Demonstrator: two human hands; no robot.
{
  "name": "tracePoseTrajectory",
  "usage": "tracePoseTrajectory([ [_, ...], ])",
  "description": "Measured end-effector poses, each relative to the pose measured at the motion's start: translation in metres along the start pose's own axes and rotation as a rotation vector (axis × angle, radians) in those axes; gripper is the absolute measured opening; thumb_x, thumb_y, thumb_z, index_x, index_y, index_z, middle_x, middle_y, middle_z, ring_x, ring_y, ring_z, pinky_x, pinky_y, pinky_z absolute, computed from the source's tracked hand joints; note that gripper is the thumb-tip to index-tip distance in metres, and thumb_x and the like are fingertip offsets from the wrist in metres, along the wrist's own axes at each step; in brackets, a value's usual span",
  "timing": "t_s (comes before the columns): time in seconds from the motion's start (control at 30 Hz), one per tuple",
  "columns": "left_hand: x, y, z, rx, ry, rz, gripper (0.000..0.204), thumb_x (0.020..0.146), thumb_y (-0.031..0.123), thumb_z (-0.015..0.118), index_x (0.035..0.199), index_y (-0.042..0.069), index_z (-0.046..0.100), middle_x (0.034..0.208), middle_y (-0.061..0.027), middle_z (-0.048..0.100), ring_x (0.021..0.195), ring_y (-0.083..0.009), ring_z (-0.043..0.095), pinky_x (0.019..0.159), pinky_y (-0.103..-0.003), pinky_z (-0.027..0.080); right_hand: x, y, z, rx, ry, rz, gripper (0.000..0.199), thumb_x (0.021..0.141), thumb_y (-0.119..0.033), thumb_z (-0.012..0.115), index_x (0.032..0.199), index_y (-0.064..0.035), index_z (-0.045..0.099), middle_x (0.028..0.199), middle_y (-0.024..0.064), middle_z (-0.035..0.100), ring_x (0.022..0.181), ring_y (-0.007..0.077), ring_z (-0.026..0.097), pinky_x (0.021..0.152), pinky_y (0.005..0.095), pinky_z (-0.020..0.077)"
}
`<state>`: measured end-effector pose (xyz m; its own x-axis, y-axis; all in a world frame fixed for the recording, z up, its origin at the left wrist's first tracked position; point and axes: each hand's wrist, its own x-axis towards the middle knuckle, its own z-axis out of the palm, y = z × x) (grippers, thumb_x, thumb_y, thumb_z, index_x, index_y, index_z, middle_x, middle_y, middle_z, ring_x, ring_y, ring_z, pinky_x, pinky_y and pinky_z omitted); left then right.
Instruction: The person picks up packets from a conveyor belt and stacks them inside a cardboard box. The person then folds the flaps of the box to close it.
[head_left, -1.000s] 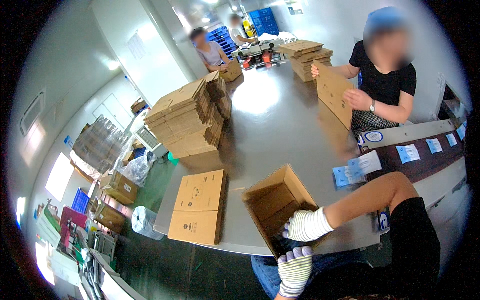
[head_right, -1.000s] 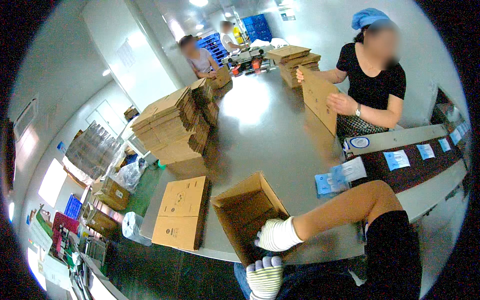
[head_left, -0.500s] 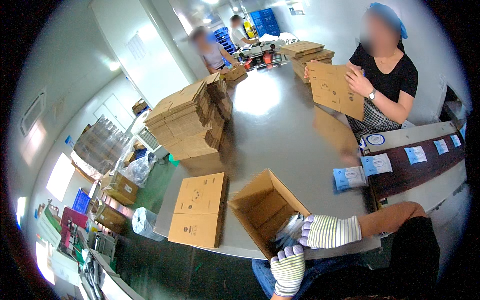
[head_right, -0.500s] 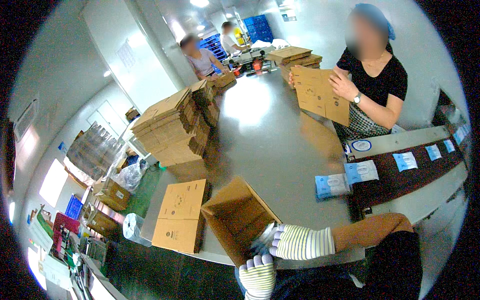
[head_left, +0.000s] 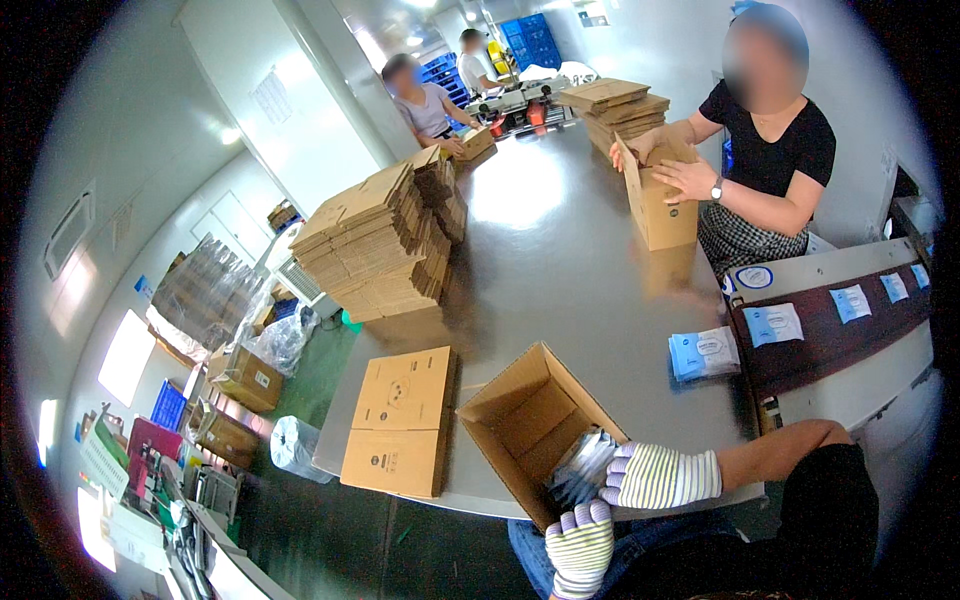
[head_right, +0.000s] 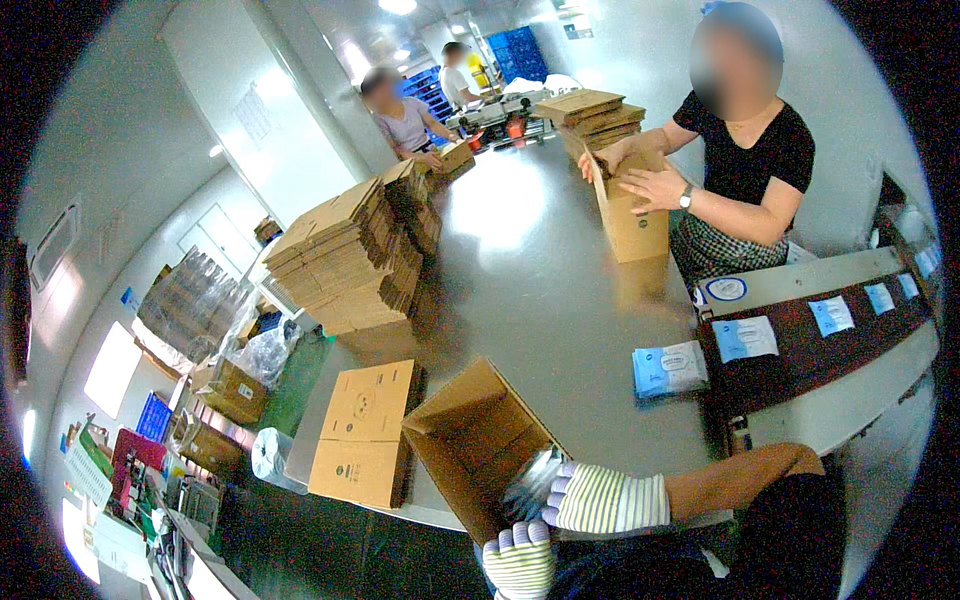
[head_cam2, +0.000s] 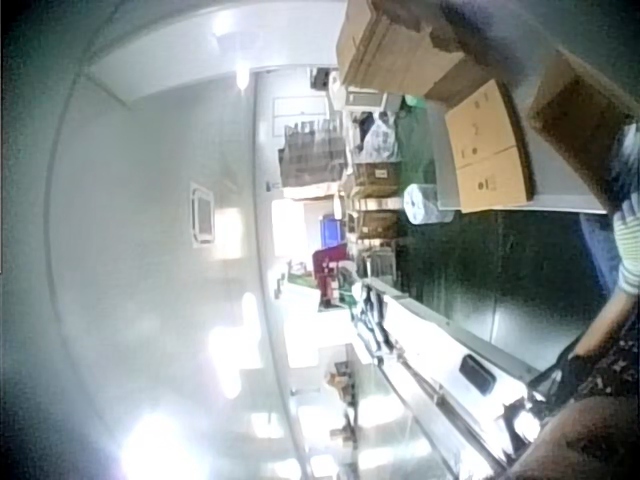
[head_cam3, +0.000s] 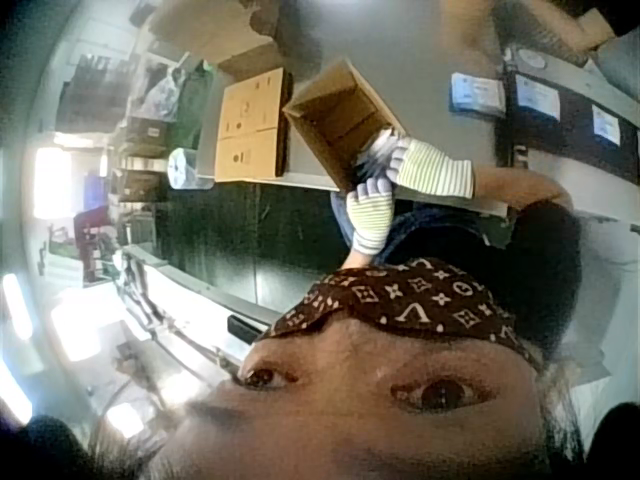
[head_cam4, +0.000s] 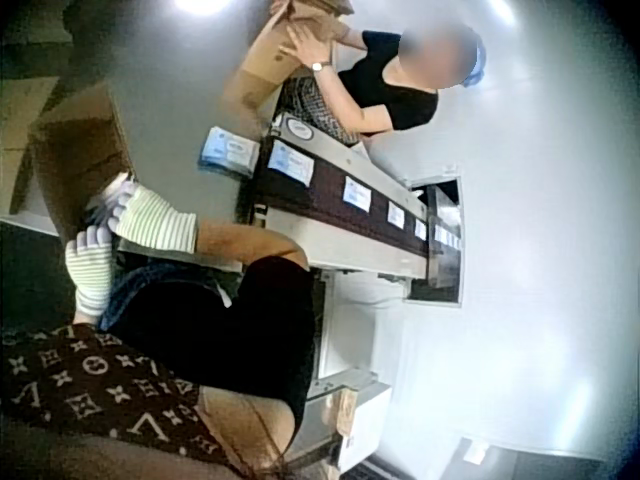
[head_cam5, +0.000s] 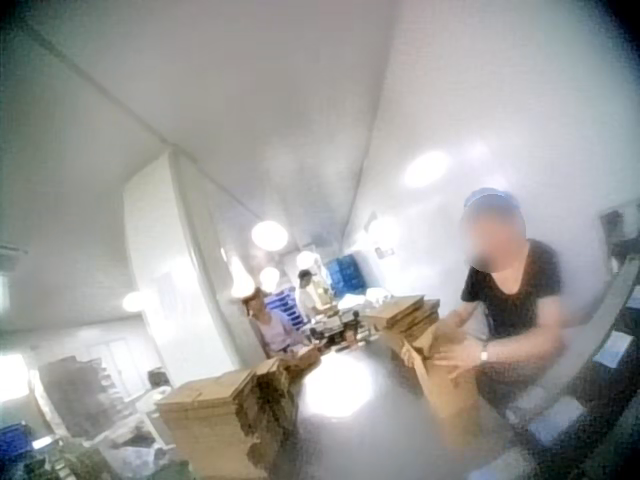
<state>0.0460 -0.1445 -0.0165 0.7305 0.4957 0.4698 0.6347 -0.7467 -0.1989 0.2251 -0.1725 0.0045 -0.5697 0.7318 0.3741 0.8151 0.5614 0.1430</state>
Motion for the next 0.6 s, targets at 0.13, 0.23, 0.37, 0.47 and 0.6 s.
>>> tracePoseTrajectory([
  [0.13,0.005,-0.005,0.000,-0.024,-0.017,0.015,0.006,0.079,0.021,0.052,0.074,0.020,0.048,0.064,0.0044,0.043,0.057,-0.0129,0.046,0.053,-0.032,0.033,0.000,0.002,0.002,-0.021,-0.120,0.023,0.020,0.084,-0.025,0.048,0.097,-0.0136,0.059,0.090,0.0037,0.061,0.087,0.0205,0.059,0.079,0.0356,0.0474],
  [0.23,0.007,-0.011,0.004,-0.007,0.015,0.019,0.006,0.078,0.021,0.052,0.075,0.019,0.048,0.065,0.0040,0.044,0.057,-0.0133,0.047,0.053,-0.032,0.033,0.004,0.008,0.002,0.056,0.019,0.017,0.027,0.085,-0.025,0.048,0.107,-0.0127,0.059,0.107,0.0076,0.061,0.103,0.0237,0.058,0.088,0.0386,0.0464],
  [0.37,0.009,-0.015,0.000,0.020,-0.033,-0.013,0.007,0.077,0.023,0.054,0.074,0.019,0.049,0.066,0.0029,0.046,0.060,-0.0148,0.049,0.054,-0.033,0.035,0.007,0.029,-0.038,0.288,0.200,0.138,0.040,0.081,-0.035,0.060,0.112,-0.0111,0.057,0.117,0.0112,0.057,0.113,0.0290,0.053,0.094,0.0444,0.0437],
  [0.47,0.018,-0.013,-0.003,0.017,0.007,-0.015,0.010,0.076,0.024,0.056,0.073,0.018,0.049,0.066,0.0017,0.047,0.060,-0.0161,0.050,0.054,-0.035,0.037,-0.028,0.070,-0.053,0.169,0.195,0.304,0.051,0.077,-0.040,0.069,0.115,-0.0087,0.055,0.119,0.0126,0.054,0.114,0.0333,0.049,0.094,0.0486,0.0407],
  [0.6,0.013,-0.014,0.010,0.054,0.056,-0.028,0.018,0.078,0.028,0.061,0.078,0.015,0.049,0.072,-0.0041,0.050,0.072,-0.0223,0.051,0.066,-0.039,0.037,-0.087,0.138,-0.056,0.109,0.189,0.735,0.056,0.074,-0.042,0.072,0.113,-0.0044,0.058,0.111,0.0169,0.060,0.104,0.0331,0.057,0.091,0.0432,0.0437],
])
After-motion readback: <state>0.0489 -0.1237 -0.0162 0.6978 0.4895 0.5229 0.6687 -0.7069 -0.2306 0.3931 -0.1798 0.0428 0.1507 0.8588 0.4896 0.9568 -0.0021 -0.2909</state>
